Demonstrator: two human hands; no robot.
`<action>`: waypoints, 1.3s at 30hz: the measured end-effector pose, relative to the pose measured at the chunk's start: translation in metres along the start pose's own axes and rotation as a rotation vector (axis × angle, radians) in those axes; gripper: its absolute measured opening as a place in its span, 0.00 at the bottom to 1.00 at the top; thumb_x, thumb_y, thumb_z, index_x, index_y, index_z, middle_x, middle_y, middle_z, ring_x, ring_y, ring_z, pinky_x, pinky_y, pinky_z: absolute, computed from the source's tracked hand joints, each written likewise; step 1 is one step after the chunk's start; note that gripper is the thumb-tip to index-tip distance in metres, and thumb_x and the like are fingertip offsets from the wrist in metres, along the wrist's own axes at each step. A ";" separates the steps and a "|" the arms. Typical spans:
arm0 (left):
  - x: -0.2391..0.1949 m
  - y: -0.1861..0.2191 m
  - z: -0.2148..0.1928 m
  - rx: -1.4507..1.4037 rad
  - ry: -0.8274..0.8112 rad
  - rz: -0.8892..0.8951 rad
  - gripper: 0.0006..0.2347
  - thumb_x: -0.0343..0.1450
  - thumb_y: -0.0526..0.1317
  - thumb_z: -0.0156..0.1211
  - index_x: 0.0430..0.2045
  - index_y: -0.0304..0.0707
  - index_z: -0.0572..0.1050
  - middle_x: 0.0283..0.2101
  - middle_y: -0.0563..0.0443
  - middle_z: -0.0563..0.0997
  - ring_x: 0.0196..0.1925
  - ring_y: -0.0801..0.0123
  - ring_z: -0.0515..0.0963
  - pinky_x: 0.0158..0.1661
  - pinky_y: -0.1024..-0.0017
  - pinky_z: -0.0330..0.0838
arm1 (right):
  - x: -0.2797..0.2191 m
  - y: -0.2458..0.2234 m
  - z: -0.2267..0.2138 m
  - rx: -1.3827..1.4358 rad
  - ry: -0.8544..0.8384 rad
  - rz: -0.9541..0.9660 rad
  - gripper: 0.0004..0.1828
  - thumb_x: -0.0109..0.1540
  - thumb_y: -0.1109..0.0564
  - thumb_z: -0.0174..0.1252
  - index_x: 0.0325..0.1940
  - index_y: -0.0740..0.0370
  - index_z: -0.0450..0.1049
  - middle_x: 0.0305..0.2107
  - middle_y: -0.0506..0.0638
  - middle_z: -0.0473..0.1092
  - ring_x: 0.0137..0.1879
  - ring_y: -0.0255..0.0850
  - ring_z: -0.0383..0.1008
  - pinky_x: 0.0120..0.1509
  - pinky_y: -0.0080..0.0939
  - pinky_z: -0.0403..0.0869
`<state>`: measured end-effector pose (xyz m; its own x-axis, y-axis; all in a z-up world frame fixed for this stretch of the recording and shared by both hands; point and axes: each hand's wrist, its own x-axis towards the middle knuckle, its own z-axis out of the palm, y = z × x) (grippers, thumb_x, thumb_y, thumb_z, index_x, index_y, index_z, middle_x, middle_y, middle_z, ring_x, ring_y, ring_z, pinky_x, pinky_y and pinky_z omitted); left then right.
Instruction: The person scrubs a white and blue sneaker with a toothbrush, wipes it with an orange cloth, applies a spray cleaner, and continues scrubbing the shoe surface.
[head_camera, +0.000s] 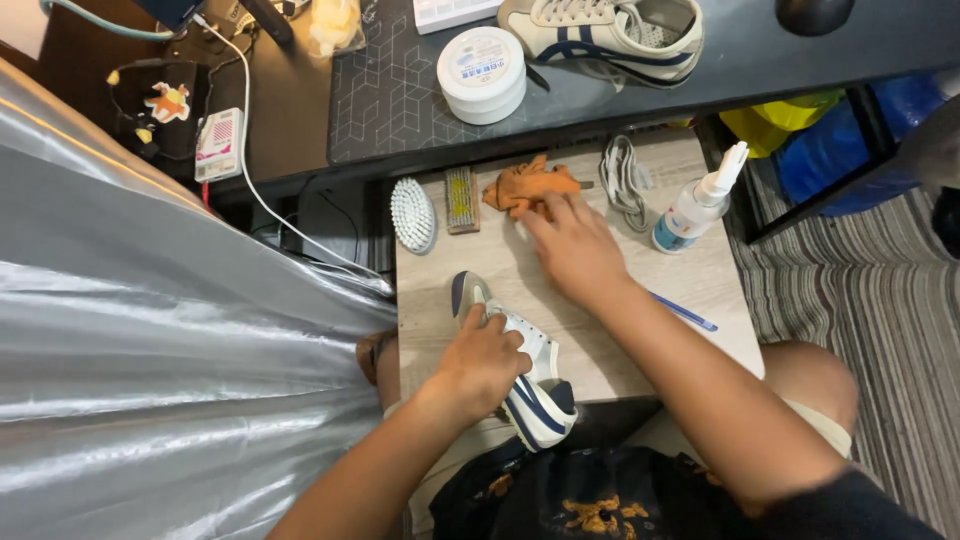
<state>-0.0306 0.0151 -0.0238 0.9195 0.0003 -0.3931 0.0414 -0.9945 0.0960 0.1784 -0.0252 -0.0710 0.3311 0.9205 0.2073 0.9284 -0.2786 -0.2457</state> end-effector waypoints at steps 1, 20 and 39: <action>0.000 -0.001 0.002 0.004 0.001 -0.001 0.10 0.65 0.29 0.62 0.33 0.46 0.84 0.39 0.45 0.83 0.53 0.47 0.76 0.64 0.37 0.48 | 0.013 0.004 0.008 0.000 0.004 -0.001 0.27 0.63 0.52 0.60 0.68 0.46 0.67 0.65 0.57 0.61 0.72 0.62 0.60 0.68 0.61 0.68; 0.003 -0.006 -0.002 0.011 0.035 0.057 0.10 0.65 0.29 0.63 0.33 0.47 0.85 0.37 0.46 0.83 0.46 0.51 0.75 0.61 0.34 0.51 | 0.017 -0.008 0.010 -0.030 -0.079 0.011 0.13 0.63 0.51 0.54 0.52 0.44 0.75 0.49 0.55 0.68 0.53 0.61 0.76 0.52 0.59 0.76; 0.010 -0.006 0.017 0.004 0.163 0.106 0.07 0.68 0.32 0.59 0.28 0.48 0.84 0.34 0.51 0.81 0.45 0.54 0.73 0.55 0.36 0.54 | -0.100 -0.032 0.038 0.016 -0.045 -0.258 0.17 0.56 0.40 0.56 0.43 0.48 0.78 0.55 0.46 0.68 0.54 0.47 0.69 0.50 0.48 0.68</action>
<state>-0.0279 0.0198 -0.0436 0.9698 -0.0883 -0.2276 -0.0607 -0.9903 0.1253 0.1088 -0.0975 -0.1201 0.0750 0.9721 0.2224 0.9783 -0.0286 -0.2050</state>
